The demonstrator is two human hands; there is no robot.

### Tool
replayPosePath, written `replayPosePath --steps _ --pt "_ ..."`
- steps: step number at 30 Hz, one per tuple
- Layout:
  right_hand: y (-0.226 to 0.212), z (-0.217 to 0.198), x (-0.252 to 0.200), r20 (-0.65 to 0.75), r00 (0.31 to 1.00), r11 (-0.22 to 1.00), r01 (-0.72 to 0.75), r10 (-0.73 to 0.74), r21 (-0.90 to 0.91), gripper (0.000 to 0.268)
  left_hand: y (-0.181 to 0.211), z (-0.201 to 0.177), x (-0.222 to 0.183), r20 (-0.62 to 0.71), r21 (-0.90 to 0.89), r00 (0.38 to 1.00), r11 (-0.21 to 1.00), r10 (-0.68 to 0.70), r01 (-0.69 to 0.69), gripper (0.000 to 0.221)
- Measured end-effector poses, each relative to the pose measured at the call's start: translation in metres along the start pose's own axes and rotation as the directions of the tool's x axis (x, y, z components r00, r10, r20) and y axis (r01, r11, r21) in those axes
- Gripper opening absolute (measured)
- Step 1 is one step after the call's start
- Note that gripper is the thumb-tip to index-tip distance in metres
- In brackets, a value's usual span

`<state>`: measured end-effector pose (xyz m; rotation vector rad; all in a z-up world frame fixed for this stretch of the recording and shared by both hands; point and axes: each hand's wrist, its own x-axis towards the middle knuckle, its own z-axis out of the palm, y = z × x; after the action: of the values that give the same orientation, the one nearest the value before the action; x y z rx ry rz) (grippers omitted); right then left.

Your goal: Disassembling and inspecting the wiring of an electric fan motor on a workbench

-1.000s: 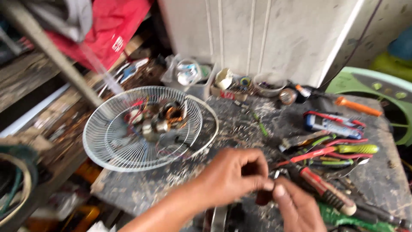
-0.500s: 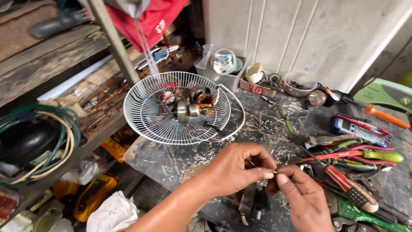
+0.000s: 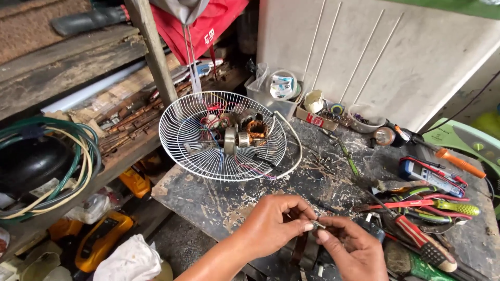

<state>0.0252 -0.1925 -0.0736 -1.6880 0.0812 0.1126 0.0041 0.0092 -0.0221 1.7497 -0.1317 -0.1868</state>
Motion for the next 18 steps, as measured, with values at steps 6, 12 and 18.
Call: replayPosePath --steps 6,12,18 --pt "0.028 -0.016 0.023 0.075 0.995 0.995 0.075 -0.07 -0.067 0.019 0.003 0.0 0.009 -0.011 0.062 0.994 0.992 0.108 -0.107 0.007" --pt "0.01 -0.014 0.014 -0.009 0.999 0.978 0.049 -0.051 -0.202 0.011 -0.001 -0.001 0.017 0.081 0.069 0.994 0.994 0.075 -0.081 0.011" --pt "0.018 -0.016 0.013 -0.05 0.967 0.845 0.193 -0.25 -0.498 0.01 -0.015 0.006 0.026 0.078 0.157 0.997 0.988 -0.019 0.007 0.022"
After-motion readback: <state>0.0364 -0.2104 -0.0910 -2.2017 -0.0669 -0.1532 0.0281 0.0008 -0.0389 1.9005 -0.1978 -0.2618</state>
